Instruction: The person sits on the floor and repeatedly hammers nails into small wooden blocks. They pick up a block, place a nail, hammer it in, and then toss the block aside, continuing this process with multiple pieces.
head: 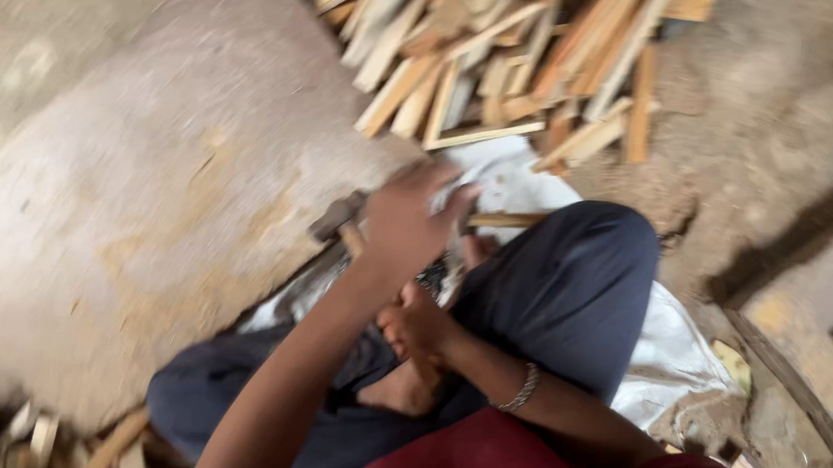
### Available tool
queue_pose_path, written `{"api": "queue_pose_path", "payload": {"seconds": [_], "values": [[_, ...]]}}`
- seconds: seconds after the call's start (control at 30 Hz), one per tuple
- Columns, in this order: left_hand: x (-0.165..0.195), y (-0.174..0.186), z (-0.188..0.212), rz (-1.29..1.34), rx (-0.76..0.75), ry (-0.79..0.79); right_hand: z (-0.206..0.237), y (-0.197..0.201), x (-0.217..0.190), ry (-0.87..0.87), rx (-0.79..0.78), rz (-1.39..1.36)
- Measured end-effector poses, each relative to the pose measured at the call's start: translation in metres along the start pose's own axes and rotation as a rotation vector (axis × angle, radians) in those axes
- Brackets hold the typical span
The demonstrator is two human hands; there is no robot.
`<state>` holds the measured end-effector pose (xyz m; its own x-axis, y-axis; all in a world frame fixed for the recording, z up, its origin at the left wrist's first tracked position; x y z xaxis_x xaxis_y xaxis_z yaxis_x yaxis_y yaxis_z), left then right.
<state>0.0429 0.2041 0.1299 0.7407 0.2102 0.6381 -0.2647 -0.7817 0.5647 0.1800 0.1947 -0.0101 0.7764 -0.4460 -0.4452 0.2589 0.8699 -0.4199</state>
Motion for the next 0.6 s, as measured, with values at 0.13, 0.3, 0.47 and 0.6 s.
{"api": "queue_pose_path", "payload": {"seconds": [0.13,0.3,0.47,0.6], "values": [[-0.044,0.138,0.126,-0.063,0.097,0.39,0.005,0.002,-0.006,-0.068,0.202,0.269],[-0.058,0.309,0.305,-0.639,0.112,0.709,0.016,-0.019,-0.025,0.143,-0.006,0.242],[-0.077,0.395,0.421,-0.92,-0.045,1.031,0.029,-0.037,-0.03,0.12,-0.058,0.23],[-0.12,0.408,0.445,-0.928,-0.1,1.161,0.029,-0.038,-0.03,0.127,-0.037,0.254]]}}
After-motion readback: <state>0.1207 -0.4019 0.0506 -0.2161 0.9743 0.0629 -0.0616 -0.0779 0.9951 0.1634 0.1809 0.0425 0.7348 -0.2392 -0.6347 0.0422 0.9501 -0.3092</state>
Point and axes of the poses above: each hand's wrist, its own z-axis away from the middle knuckle, its own y-axis out of the back of the hand, x = y × z, the point moved 3 cm from there along -z, towards the middle knuckle, and after that the axes turned 11 degrees about -y, right-handed, at the moved point
